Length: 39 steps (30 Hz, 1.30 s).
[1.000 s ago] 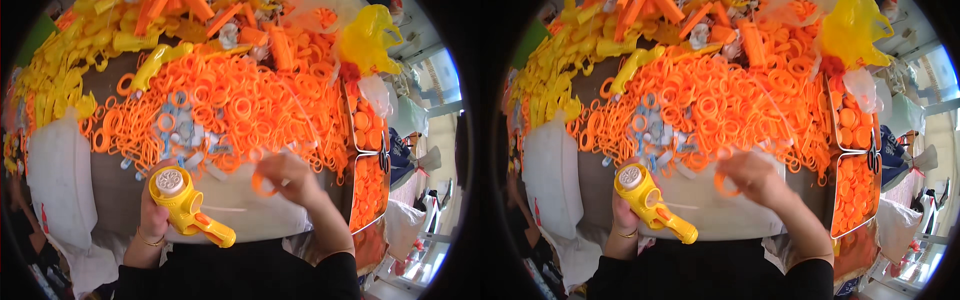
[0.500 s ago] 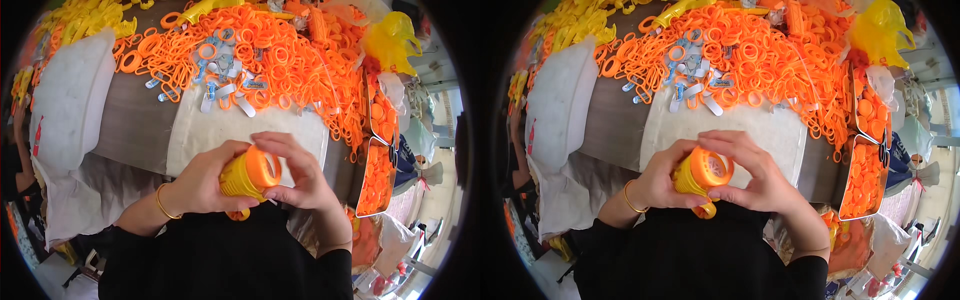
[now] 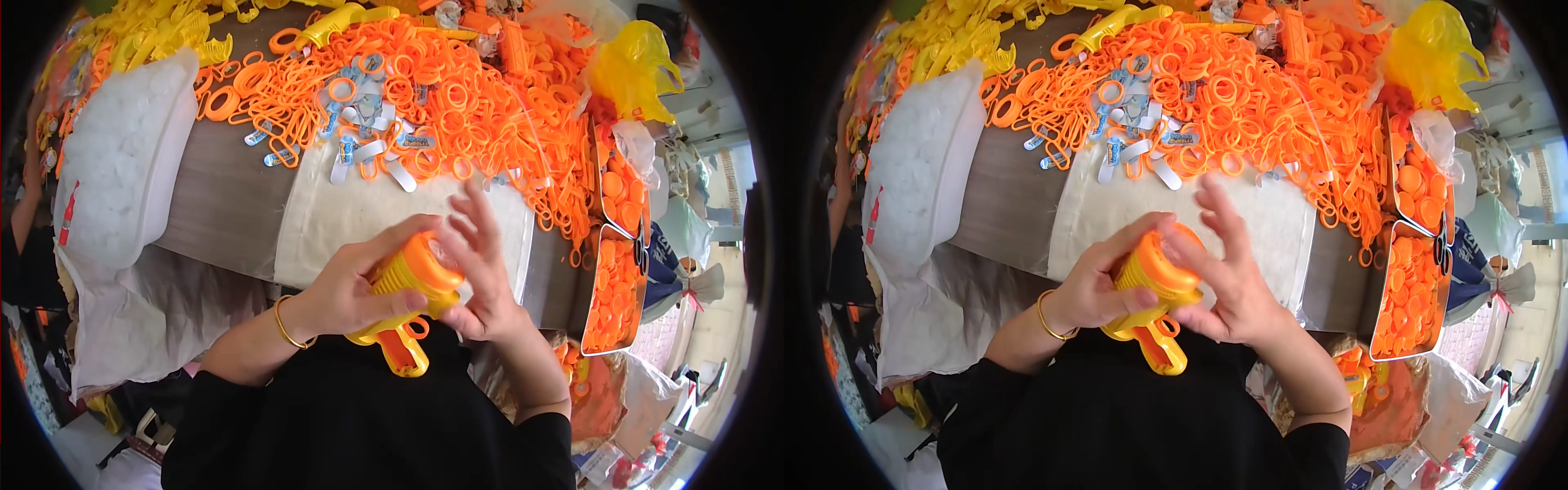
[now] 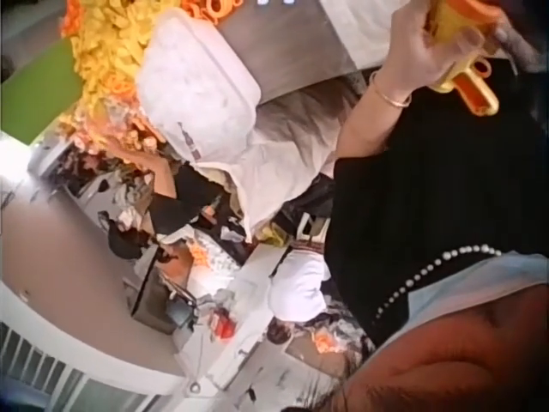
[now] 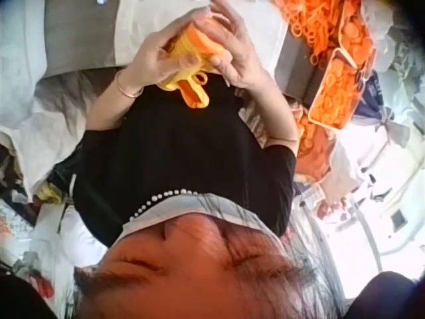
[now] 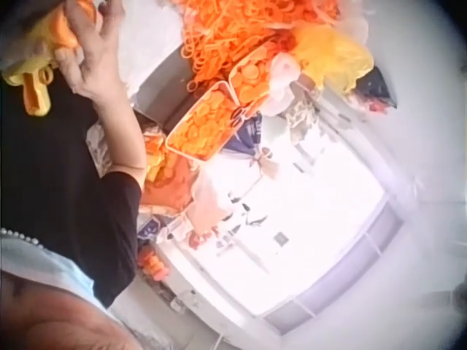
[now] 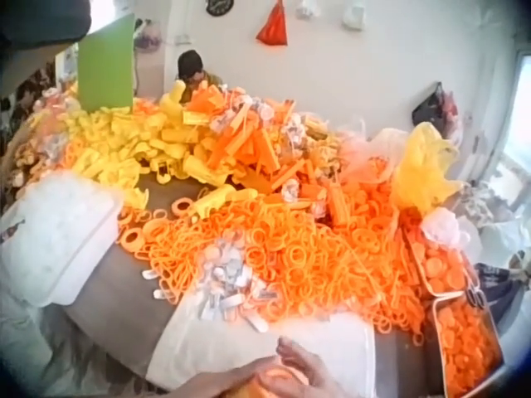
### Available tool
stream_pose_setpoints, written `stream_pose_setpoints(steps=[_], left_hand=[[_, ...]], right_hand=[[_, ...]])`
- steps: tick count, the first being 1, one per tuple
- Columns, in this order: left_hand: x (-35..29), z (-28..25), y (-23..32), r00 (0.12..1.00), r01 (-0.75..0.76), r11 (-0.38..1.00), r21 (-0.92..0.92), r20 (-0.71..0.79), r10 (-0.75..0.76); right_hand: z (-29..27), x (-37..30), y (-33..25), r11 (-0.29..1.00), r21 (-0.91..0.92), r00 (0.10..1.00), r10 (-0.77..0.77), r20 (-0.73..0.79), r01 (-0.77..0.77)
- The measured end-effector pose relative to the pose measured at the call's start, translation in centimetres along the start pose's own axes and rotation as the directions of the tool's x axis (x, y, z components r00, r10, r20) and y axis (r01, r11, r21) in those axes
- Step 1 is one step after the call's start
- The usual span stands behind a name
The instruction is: Assembling plastic bubble guns by fitting various components together in a factory workstation.
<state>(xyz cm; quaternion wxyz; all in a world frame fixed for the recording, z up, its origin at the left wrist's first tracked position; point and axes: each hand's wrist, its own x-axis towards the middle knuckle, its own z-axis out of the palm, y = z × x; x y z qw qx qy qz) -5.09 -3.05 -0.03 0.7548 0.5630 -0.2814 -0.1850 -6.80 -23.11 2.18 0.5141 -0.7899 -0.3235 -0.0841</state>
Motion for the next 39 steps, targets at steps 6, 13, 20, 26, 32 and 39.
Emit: stream_pose_setpoints(steps=[6, 13, 20, 26, 32, 39], left_hand=[[0.2, 0.3, -0.4, 0.995, -0.022, 0.980, -0.199, -0.102, 0.001], [0.2, 0.5, -1.6, 0.974, 0.075, 0.958, -0.278, -0.186, -0.130], [-0.3, -1.0, -0.9, 0.979, 0.191, 0.978, 0.087, -0.093, -0.183], [0.4, -0.7, 2.5, 0.962, 0.251, 0.862, 0.441, -0.016, -0.272], [0.4, 0.0, 2.1, 0.982, 0.139, 0.825, 0.549, 0.031, -0.186], [-0.6, -1.4, 0.9, 0.998, 0.007, 0.851, 0.526, 0.051, -0.040]], right_hand=[[2.4, 1.1, 1.9, 0.927, -0.337, 0.934, -0.259, -0.248, 0.168], [1.8, 0.5, 2.9, 0.909, -0.400, 0.958, -0.211, -0.194, 0.119], [0.0, 1.1, 3.4, 0.815, -0.181, 0.832, 0.519, -0.197, -0.551], [-0.7, 3.7, -0.5, 0.920, -0.298, 0.901, 0.338, 0.272, -0.255], [0.4, 2.5, -0.3, 0.864, -0.306, 0.834, 0.481, 0.271, -0.399], [-2.6, -1.7, 6.3, 0.672, -0.518, 0.831, 0.535, -0.154, -0.529]])
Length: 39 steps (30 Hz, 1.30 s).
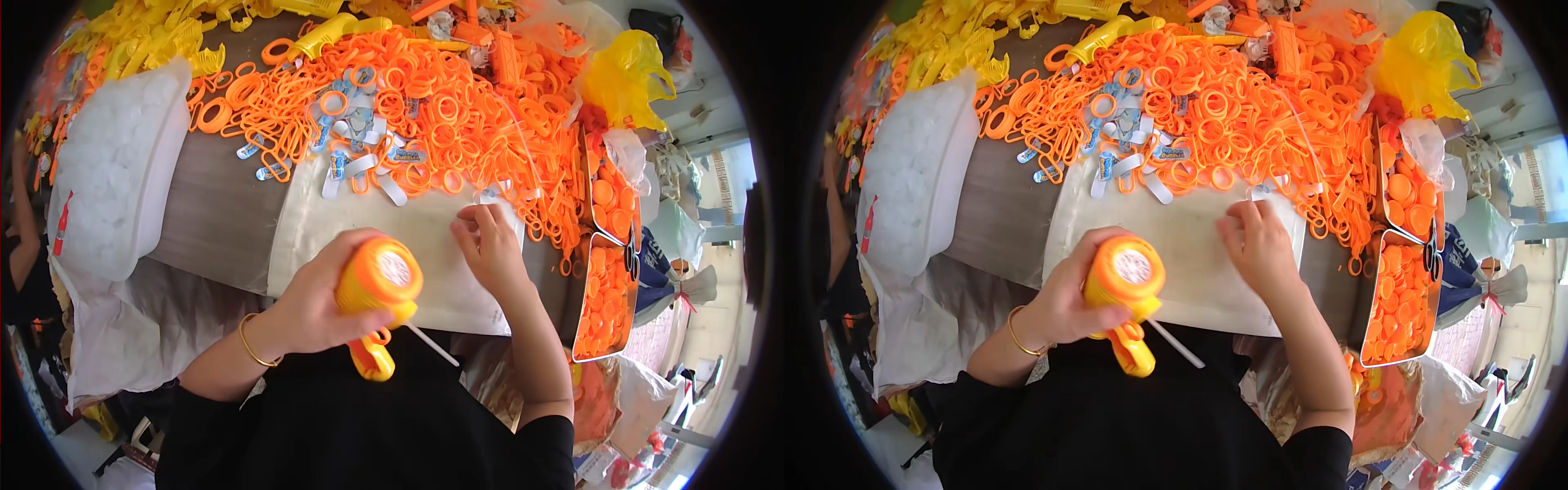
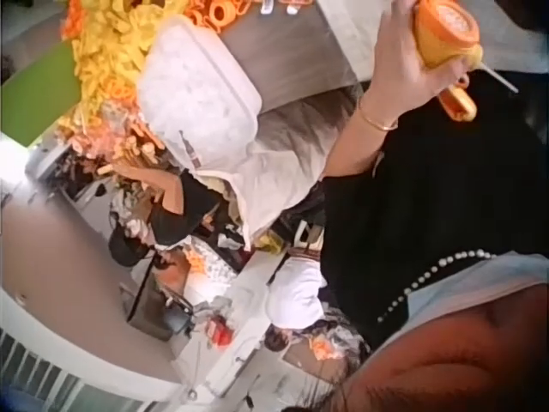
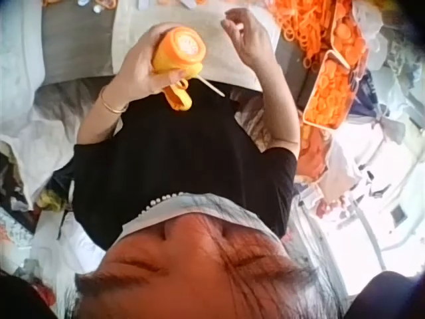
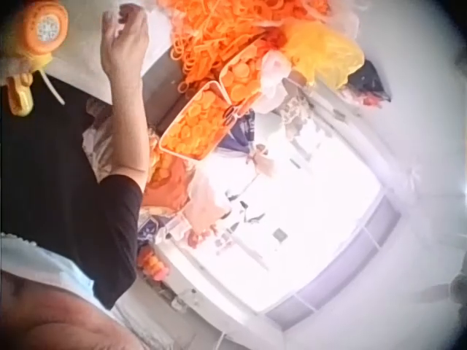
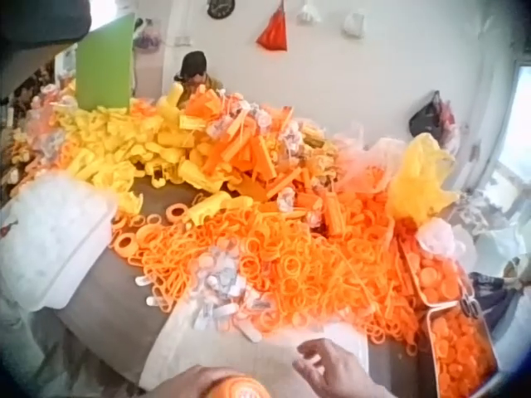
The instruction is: Assembling plastic bubble guns by fitting various components together in a factory workstation.
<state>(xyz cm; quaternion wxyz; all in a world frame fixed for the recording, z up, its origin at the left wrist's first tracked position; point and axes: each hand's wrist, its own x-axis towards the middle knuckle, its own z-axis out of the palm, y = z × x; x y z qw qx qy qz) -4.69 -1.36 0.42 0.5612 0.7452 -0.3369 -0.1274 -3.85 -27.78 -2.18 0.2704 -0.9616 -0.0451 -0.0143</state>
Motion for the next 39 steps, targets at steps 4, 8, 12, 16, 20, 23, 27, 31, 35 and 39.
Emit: stream_pose_setpoints(steps=[4, 8, 12, 16, 20, 23, 27, 31, 35, 39], left_hand=[[-0.2, 1.3, 1.3, 0.934, 0.248, 0.646, -0.721, 0.001, -0.358], [0.0, 1.3, 1.3, 0.990, 0.068, 0.996, -0.055, -0.122, -0.074], [0.1, -0.2, 0.2, 0.957, -0.017, 0.999, -0.036, -0.289, 0.006], [1.1, -0.8, 0.5, 0.959, 0.040, 0.977, -0.207, -0.267, -0.096], [1.5, -1.6, 0.3, 0.956, 0.085, 0.937, -0.338, -0.236, -0.172], [1.1, -2.0, 0.1, 0.955, 0.050, 0.967, -0.250, -0.273, -0.120], [1.3, -1.6, -0.4, 0.956, 0.036, 0.951, -0.306, -0.268, -0.123], [1.4, -2.1, -0.4, 0.948, 0.047, 0.965, -0.260, -0.293, -0.125], [1.3, -2.2, 0.1, 0.935, 0.096, 0.939, -0.331, -0.293, -0.199], [1.4, -1.9, -0.2, 0.947, 0.055, 0.939, -0.339, -0.282, -0.157]], right_hand=[[1.1, 4.0, -1.2, 1.000, 0.017, 0.982, -0.014, -0.190, 0.017], [0.3, 1.6, -1.9, 0.983, -0.106, 0.986, -0.158, -0.052, 0.152], [-0.2, -2.2, -2.3, 0.973, -0.029, 0.967, -0.230, -0.113, 0.228], [1.0, -0.7, -1.5, 0.961, -0.137, 0.950, -0.263, -0.167, 0.242], [0.2, -1.0, -1.5, 0.971, 0.070, 0.970, -0.219, -0.110, 0.227], [-1.4, -3.6, -4.1, 0.746, 0.584, 0.941, -0.323, -0.104, 0.321], [-1.6, -3.1, -6.2, 0.737, 0.596, 0.937, -0.341, -0.078, 0.318], [-2.1, -3.2, -5.3, 0.669, 0.656, 0.925, -0.358, -0.129, 0.351], [-1.7, -2.5, -6.2, 0.690, 0.630, 0.925, -0.357, -0.131, 0.356], [-0.9, -2.0, -6.5, 0.746, 0.570, 0.932, -0.347, -0.109, 0.344]])
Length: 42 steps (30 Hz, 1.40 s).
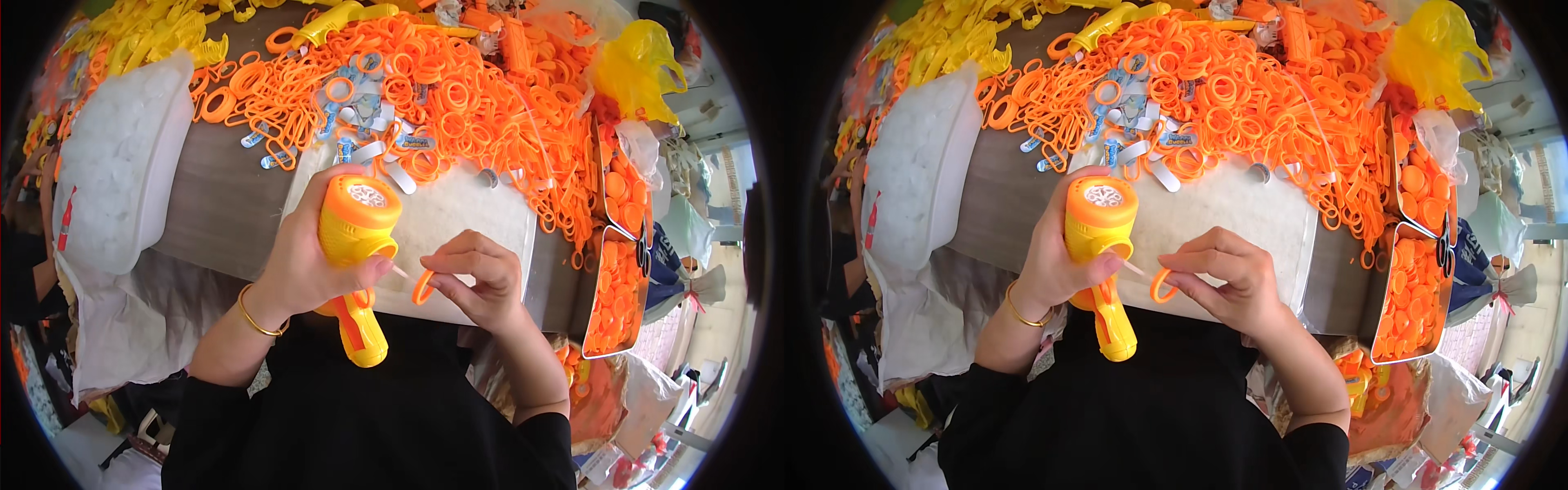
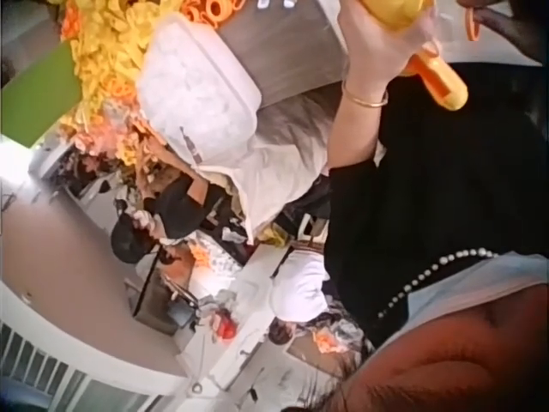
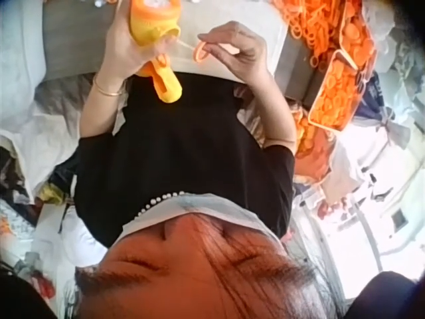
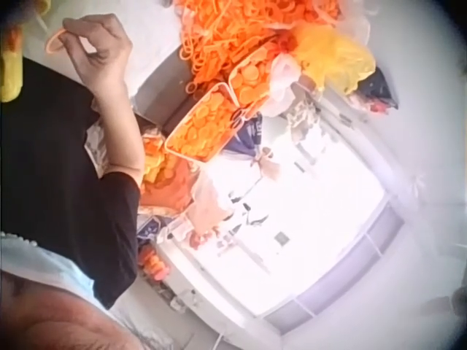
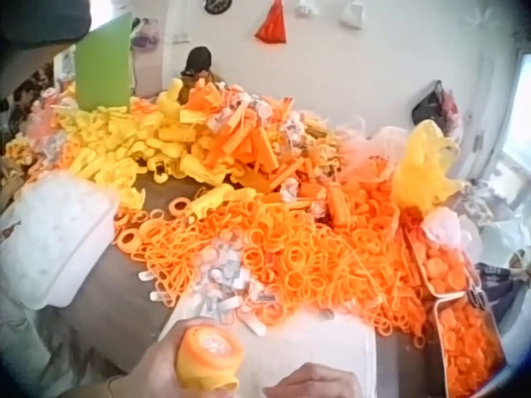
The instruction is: Assembling plastic bubble guns by fitting various components together in a factory workstation.
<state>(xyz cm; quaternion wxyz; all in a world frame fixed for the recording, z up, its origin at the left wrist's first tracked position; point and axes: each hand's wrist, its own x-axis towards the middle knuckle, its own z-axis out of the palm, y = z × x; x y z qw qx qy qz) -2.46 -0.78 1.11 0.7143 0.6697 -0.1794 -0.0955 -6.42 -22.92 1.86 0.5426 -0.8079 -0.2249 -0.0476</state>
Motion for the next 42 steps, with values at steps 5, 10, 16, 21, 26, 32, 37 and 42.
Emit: stream_pose_setpoints(steps=[5, 10, 16, 21, 26, 32, 37, 42], left_hand=[[0.1, 0.1, -0.1, 0.998, 0.052, 0.994, -0.099, 0.024, -0.050], [0.8, -0.5, 0.3, 1.000, -0.021, 0.999, -0.029, -0.019, 0.020], [0.8, -0.3, -0.7, 0.994, -0.056, 0.998, 0.031, -0.088, 0.058], [0.6, 0.8, -0.3, 0.999, 0.019, 0.995, -0.096, -0.027, -0.022], [0.0, 2.0, -1.0, 0.990, -0.102, 0.993, 0.060, 0.103, 0.095], [0.3, 2.1, -1.4, 0.988, -0.131, 0.986, 0.106, 0.101, 0.120], [-0.8, 2.4, -1.6, 0.987, -0.126, 0.992, 0.027, 0.103, 0.123], [-3.2, 2.8, -2.7, 0.978, -0.053, 0.998, -0.027, -0.202, 0.047]], right_hand=[[0.3, 0.3, 0.1, 1.000, 0.012, 1.000, -0.009, -0.014, 0.009], [0.1, 0.3, 0.0, 0.998, 0.033, 0.998, -0.055, -0.031, 0.056], [-0.1, -0.7, 0.3, 0.998, 0.056, 0.998, -0.038, -0.053, 0.041], [0.4, 0.0, 0.6, 0.998, 0.031, 0.994, -0.042, -0.096, 0.045], [1.9, 0.3, 1.4, 0.933, -0.209, 0.937, -0.323, -0.134, 0.292], [1.5, 1.9, 1.8, 0.790, 0.559, 0.963, 0.261, 0.067, -0.253], [0.8, 0.4, 0.8, 0.790, 0.514, 0.942, 0.253, 0.222, -0.333], [1.1, -4.0, -1.8, 0.912, 0.068, 0.878, 0.365, 0.310, -0.404]])
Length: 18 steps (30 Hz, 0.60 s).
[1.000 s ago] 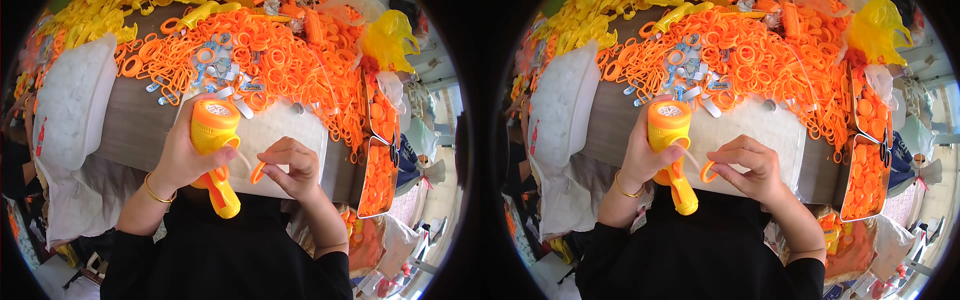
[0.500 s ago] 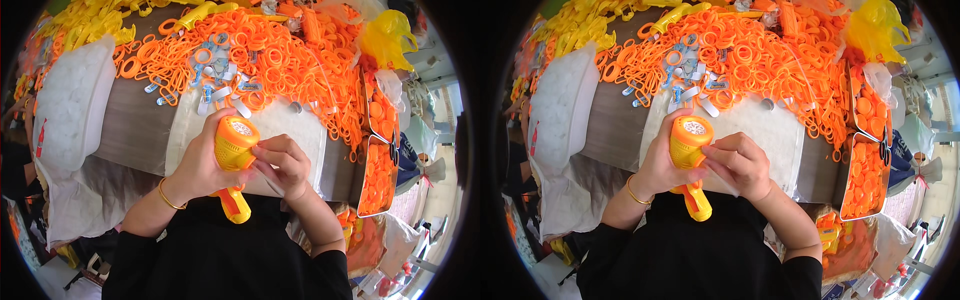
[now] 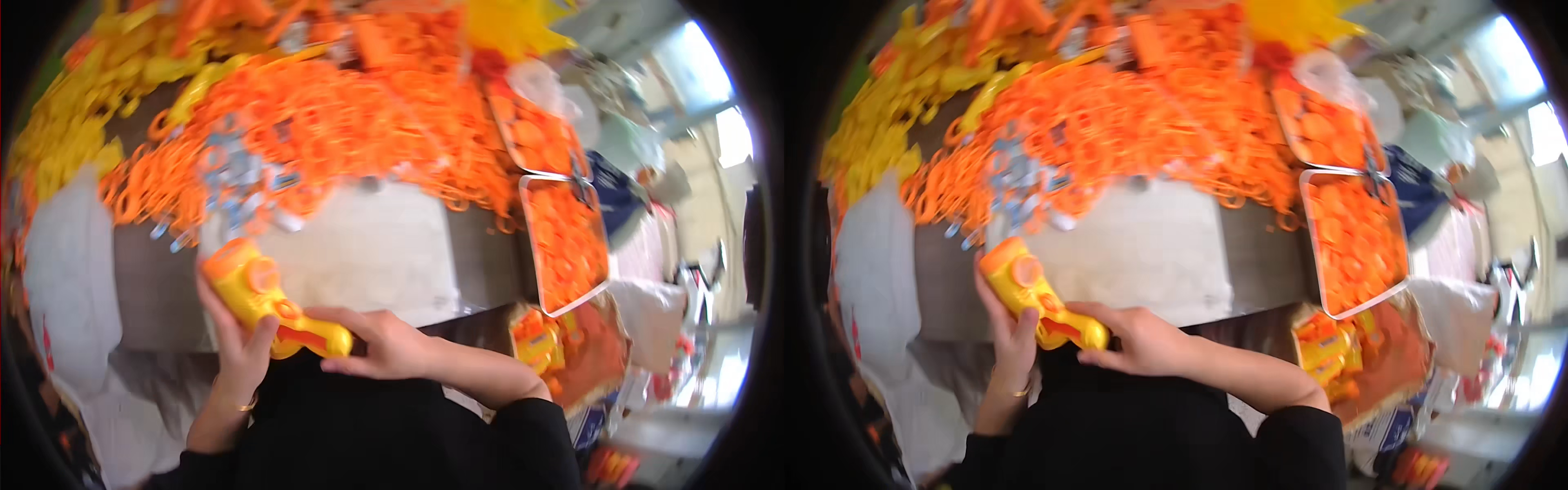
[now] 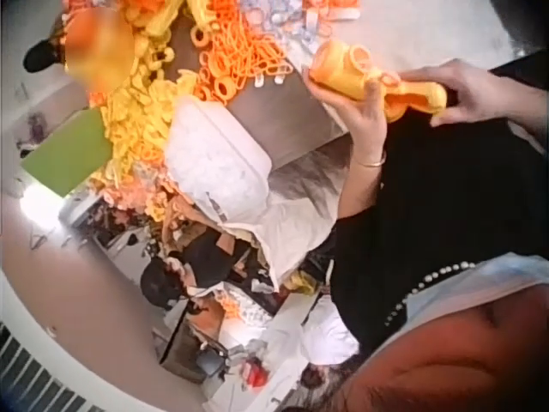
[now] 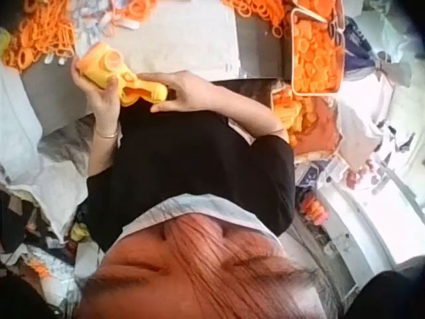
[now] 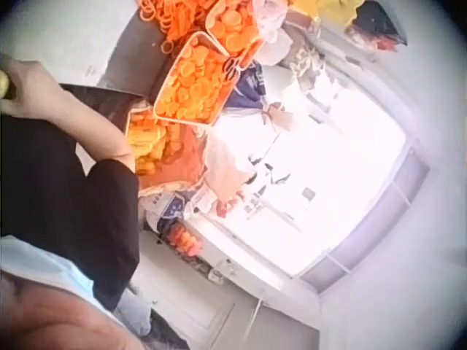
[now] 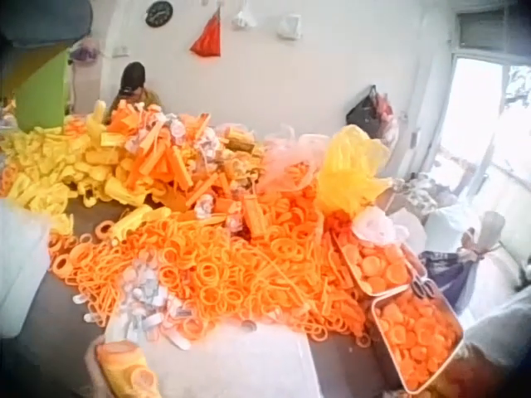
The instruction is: Assembling plastic bubble guns by fitting various components together in a factory workstation.
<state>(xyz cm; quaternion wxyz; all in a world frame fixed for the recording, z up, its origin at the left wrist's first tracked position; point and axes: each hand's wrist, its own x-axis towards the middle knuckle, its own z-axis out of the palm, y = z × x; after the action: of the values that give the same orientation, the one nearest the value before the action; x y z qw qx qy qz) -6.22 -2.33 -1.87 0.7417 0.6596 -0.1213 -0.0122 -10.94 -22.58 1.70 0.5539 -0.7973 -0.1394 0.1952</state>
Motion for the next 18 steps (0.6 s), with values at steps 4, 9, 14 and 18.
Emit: stream_pose_setpoints(steps=[4, 9, 14, 18], left_hand=[[0.4, 0.9, 2.6, 0.804, -0.590, 0.494, 0.639, 0.521, 0.286], [2.5, 4.6, 2.7, 0.661, -0.590, 0.588, 0.553, 0.749, -0.041], [3.9, 5.4, 3.2, 0.738, -0.567, 0.563, 0.601, 0.674, 0.024], [4.0, 5.2, 2.2, 0.771, -0.582, 0.534, 0.613, 0.624, 0.124]], right_hand=[[-5.5, -1.6, 1.6, 0.925, 0.257, 0.957, 0.248, 0.153, -0.281], [-11.6, -5.3, 2.9, 0.970, -0.012, 0.882, 0.217, -0.417, -0.244], [-21.7, -14.9, 9.4, 0.578, -0.420, 0.552, 0.063, -0.831, -0.699], [-20.0, -15.8, 5.8, 0.525, -0.442, 0.585, 0.139, -0.799, -0.728]])
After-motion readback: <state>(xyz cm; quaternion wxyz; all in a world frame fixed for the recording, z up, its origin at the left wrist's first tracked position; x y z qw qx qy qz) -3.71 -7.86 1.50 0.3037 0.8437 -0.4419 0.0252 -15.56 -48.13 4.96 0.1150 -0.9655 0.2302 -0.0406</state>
